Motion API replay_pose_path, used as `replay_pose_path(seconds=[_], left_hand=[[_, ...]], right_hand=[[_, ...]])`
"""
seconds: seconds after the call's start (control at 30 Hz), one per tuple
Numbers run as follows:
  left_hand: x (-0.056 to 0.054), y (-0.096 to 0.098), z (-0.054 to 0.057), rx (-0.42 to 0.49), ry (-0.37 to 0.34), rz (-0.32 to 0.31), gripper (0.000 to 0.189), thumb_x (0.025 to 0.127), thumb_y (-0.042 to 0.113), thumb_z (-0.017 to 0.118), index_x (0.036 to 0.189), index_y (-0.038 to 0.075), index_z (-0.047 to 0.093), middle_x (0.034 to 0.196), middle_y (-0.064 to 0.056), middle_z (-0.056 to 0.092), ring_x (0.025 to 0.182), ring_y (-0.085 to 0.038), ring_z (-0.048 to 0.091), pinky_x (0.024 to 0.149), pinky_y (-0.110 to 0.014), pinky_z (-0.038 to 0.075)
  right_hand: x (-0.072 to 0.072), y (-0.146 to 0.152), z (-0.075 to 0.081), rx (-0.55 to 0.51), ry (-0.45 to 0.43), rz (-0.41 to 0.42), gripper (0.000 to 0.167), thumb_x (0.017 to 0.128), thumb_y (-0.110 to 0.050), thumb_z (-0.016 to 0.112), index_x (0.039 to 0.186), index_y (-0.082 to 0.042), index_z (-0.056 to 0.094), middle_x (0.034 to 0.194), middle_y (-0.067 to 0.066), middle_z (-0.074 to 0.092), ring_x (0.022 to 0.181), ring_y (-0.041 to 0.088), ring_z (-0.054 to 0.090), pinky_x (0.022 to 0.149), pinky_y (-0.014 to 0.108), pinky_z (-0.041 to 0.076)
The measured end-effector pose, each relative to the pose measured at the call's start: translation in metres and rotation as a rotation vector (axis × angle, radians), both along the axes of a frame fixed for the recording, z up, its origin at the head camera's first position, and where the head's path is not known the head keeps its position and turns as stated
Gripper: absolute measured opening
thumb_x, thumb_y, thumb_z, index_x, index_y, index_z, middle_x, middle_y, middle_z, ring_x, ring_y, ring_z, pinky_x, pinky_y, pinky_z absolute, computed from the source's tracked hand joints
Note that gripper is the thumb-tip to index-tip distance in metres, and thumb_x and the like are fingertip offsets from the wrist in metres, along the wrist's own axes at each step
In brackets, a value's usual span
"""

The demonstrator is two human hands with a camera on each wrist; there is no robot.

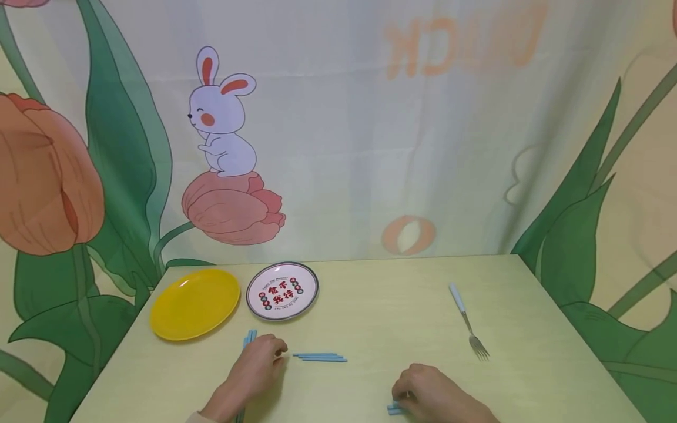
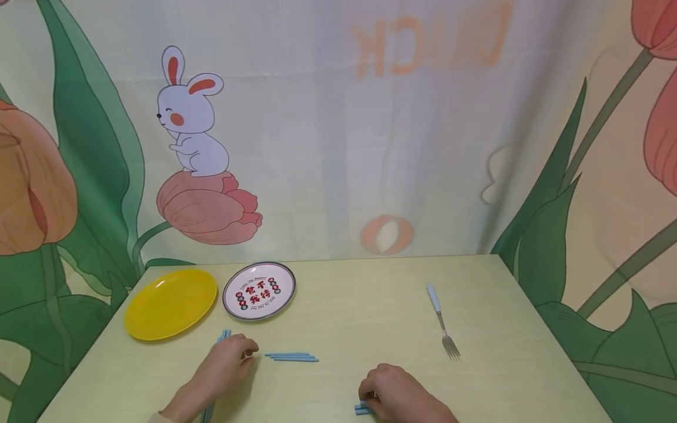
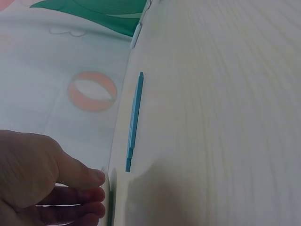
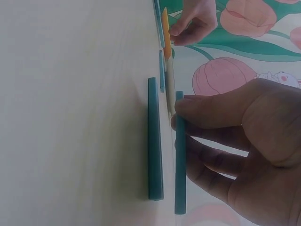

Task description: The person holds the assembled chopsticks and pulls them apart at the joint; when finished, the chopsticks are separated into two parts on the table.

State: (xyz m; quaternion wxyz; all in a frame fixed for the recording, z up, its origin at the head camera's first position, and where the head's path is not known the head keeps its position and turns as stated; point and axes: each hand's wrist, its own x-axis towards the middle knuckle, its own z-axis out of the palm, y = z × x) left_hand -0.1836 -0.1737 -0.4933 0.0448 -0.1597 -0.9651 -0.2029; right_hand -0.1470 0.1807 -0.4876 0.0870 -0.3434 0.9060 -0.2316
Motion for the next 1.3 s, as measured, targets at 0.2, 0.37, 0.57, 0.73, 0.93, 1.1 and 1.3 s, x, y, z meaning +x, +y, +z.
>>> replay_pose_path(seconds=[0.2, 0.37, 0.57, 0.73, 0.93, 1.1, 1.3], left_hand=[[0.004, -0.008, -0.001, -0.047, 0.012, 0.089, 0.009, 0.079, 0.008, 0.076, 0.088, 0.007, 0.073, 0.077, 0.002, 0.062, 0.072, -0.014, 0.057, 0.068, -0.034, 0.050], [0.005, -0.013, -0.002, -0.082, -0.023, 0.159, 0.008, 0.080, 0.010, 0.076, 0.087, 0.008, 0.073, 0.080, 0.000, 0.063, 0.076, -0.018, 0.059, 0.075, -0.041, 0.052], [0.008, -0.017, -0.004, -0.093, -0.017, 0.183, 0.008, 0.079, 0.010, 0.076, 0.086, 0.009, 0.071, 0.080, 0.001, 0.061, 0.078, -0.018, 0.059, 0.075, -0.040, 0.051], [0.012, -0.020, -0.006, -0.095, 0.036, 0.195, 0.010, 0.077, 0.009, 0.077, 0.085, 0.008, 0.071, 0.083, 0.000, 0.063, 0.082, -0.022, 0.062, 0.076, -0.041, 0.052], [0.016, -0.023, -0.004, -0.082, -0.023, 0.245, 0.014, 0.078, 0.011, 0.077, 0.088, 0.007, 0.069, 0.086, -0.003, 0.062, 0.083, -0.023, 0.061, 0.078, -0.043, 0.052], [0.017, -0.025, -0.002, -0.090, -0.126, 0.281, 0.019, 0.081, 0.013, 0.075, 0.093, 0.005, 0.064, 0.086, -0.004, 0.057, 0.078, -0.021, 0.055, 0.073, -0.041, 0.051], [0.020, -0.026, -0.003, -0.107, -0.194, 0.308, 0.026, 0.081, 0.015, 0.074, 0.099, 0.002, 0.061, 0.086, -0.007, 0.054, 0.074, -0.021, 0.049, 0.067, -0.038, 0.048]], right_hand=[[-0.001, -0.001, 0.000, 0.011, -0.008, 0.000, 0.010, 0.085, -0.011, 0.071, 0.087, -0.017, 0.077, 0.085, -0.018, 0.067, 0.077, -0.005, 0.050, 0.069, 0.019, 0.048], [-0.002, -0.002, 0.001, 0.012, -0.018, -0.007, 0.010, 0.085, -0.011, 0.071, 0.088, -0.017, 0.077, 0.086, -0.019, 0.066, 0.078, -0.005, 0.051, 0.070, 0.019, 0.049], [-0.001, -0.002, 0.001, 0.014, -0.022, -0.002, 0.010, 0.086, -0.011, 0.071, 0.088, -0.018, 0.077, 0.086, -0.019, 0.066, 0.078, -0.005, 0.051, 0.070, 0.020, 0.049], [-0.002, -0.002, 0.000, 0.015, -0.007, 0.008, 0.011, 0.085, -0.010, 0.071, 0.087, -0.019, 0.077, 0.086, -0.019, 0.066, 0.078, -0.005, 0.051, 0.070, 0.020, 0.048], [-0.002, -0.001, -0.002, 0.011, 0.006, 0.016, 0.011, 0.085, -0.010, 0.071, 0.087, -0.019, 0.077, 0.085, -0.019, 0.066, 0.077, -0.005, 0.051, 0.070, 0.019, 0.048], [-0.002, -0.002, -0.003, 0.014, 0.026, 0.032, 0.011, 0.084, -0.010, 0.072, 0.086, -0.020, 0.077, 0.085, -0.019, 0.066, 0.077, -0.005, 0.050, 0.069, 0.019, 0.048], [-0.003, -0.002, -0.005, 0.026, 0.022, 0.037, 0.012, 0.084, -0.010, 0.072, 0.086, -0.020, 0.077, 0.084, -0.019, 0.067, 0.077, -0.005, 0.051, 0.069, 0.018, 0.048]])
